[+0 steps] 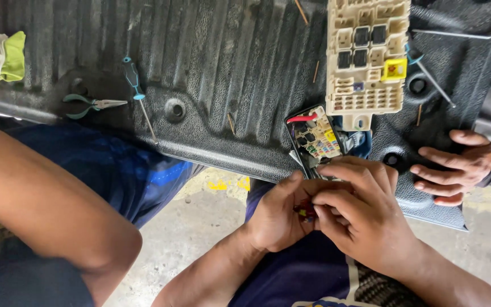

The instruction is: Replacing and testing fuses in an automotive fuse box assembly on a truck bed workspace.

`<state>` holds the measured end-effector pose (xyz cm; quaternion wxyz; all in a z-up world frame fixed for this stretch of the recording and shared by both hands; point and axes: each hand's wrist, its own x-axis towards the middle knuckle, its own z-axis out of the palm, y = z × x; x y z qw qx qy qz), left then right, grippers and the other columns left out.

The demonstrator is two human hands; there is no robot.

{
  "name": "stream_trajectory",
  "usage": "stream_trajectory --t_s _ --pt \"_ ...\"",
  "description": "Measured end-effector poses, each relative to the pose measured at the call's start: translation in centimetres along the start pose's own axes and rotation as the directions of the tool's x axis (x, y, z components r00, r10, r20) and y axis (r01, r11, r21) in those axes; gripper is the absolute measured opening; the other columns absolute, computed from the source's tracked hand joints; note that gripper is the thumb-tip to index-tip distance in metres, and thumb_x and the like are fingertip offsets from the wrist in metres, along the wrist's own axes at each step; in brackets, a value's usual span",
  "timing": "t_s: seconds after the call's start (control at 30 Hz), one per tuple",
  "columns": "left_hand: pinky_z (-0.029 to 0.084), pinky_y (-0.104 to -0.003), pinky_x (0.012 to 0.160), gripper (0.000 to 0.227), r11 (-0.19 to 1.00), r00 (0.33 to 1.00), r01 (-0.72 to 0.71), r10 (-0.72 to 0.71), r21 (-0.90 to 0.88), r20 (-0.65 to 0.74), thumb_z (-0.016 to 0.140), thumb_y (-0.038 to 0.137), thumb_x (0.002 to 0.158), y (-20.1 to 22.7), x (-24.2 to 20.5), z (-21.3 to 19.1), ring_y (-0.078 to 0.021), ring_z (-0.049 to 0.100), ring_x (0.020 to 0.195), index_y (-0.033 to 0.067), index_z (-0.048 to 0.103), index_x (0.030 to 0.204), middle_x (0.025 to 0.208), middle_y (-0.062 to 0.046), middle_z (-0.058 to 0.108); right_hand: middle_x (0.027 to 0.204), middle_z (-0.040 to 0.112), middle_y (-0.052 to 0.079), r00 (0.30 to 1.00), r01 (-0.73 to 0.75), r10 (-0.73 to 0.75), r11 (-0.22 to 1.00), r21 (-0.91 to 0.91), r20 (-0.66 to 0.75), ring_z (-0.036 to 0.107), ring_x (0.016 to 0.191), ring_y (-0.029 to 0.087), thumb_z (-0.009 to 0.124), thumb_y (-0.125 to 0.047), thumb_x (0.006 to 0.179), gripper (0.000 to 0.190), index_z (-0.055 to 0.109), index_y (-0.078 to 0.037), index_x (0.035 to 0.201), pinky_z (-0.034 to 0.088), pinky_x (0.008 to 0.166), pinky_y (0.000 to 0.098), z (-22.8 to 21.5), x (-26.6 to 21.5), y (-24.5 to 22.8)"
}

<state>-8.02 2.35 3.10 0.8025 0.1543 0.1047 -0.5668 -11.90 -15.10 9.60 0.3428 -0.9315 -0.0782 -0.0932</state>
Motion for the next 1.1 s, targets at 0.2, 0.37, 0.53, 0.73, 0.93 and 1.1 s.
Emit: stream_trajectory --t_s 0.2,0.37,0.53,0.73,0.93,1.1 --pt "0.063 -0.040 0.085 0.051 0.986 0.990 0.062 -0.040 0.155 -0.138 0.046 0.041 0.111 1.3 0.4 -0.4 -0.0277 0.072 0.101 -0.0054 0.063 0.121 0.114 -0.022 0.069 0.121 0.062 0.004 0.989 -0.032 0.010 0.989 -0.146 -0.148 0.056 0.108 0.022 0.082 -0.012 0.095 0.014 0.071 -0.011 0.105 0.036 0.094 0.0392 -0.6 0.8 6.9" --pt "0.049 -0.029 0.054 0.037 0.950 0.960 -0.012 0.098 0.312 -0.261 0.051 0.033 0.111 3.3 -0.8 -0.2 -0.0185 0.065 0.071 -0.0010 0.065 0.107 0.098 -0.019 0.072 0.129 0.058 0.004 0.978 0.045 -0.102 0.954 -0.296 -0.181 0.050 0.118 0.027 0.086 -0.014 0.098 0.013 0.074 -0.014 0.102 0.033 0.099 0.0431 0.4 4.7 10.3" --pt "0.043 -0.026 0.046 0.033 0.947 0.869 -0.108 0.238 0.304 -0.435 0.052 0.030 0.105 5.3 -1.7 -2.1 -0.0151 0.060 0.060 0.0010 0.065 0.099 0.087 -0.016 0.071 0.136 0.057 0.000 0.971 0.075 -0.147 0.937 -0.342 -0.190 0.045 0.126 0.028 0.086 -0.016 0.098 0.013 0.074 -0.017 0.094 0.029 0.101 0.0458 1.5 5.3 10.9" --pt "0.046 -0.025 0.048 0.033 0.948 0.799 -0.175 0.294 0.265 -0.525 0.053 0.030 0.104 6.3 -1.4 -3.1 -0.0157 0.061 0.062 -0.0003 0.066 0.100 0.087 -0.016 0.071 0.137 0.058 -0.002 0.975 0.078 -0.147 0.927 -0.367 -0.164 0.046 0.131 0.027 0.088 -0.017 0.101 0.013 0.076 -0.017 0.096 0.028 0.102 0.0467 1.7 5.4 11.3" --pt "0.044 -0.024 0.046 0.030 0.952 0.792 -0.180 0.290 0.247 -0.538 0.053 0.030 0.104 6.4 0.1 -4.5 -0.0148 0.059 0.059 0.0018 0.064 0.099 0.085 -0.014 0.069 0.129 0.060 0.004 0.959 0.176 -0.248 0.897 -0.407 -0.133 0.052 0.123 0.030 0.087 -0.017 0.087 0.014 0.081 -0.013 0.099 0.031 0.098 0.0507 0.6 6.3 10.2" --pt "0.044 -0.024 0.046 0.033 0.948 0.804 -0.187 0.298 0.256 -0.514 0.053 0.031 0.106 6.7 1.1 -4.4 -0.0139 0.059 0.060 0.0009 0.064 0.100 0.085 -0.015 0.068 0.125 0.064 0.008 0.933 0.262 -0.334 0.885 -0.384 -0.133 0.059 0.115 0.029 0.089 -0.014 0.085 0.020 0.082 -0.009 0.103 0.034 0.093 0.0504 0.9 5.9 11.1"
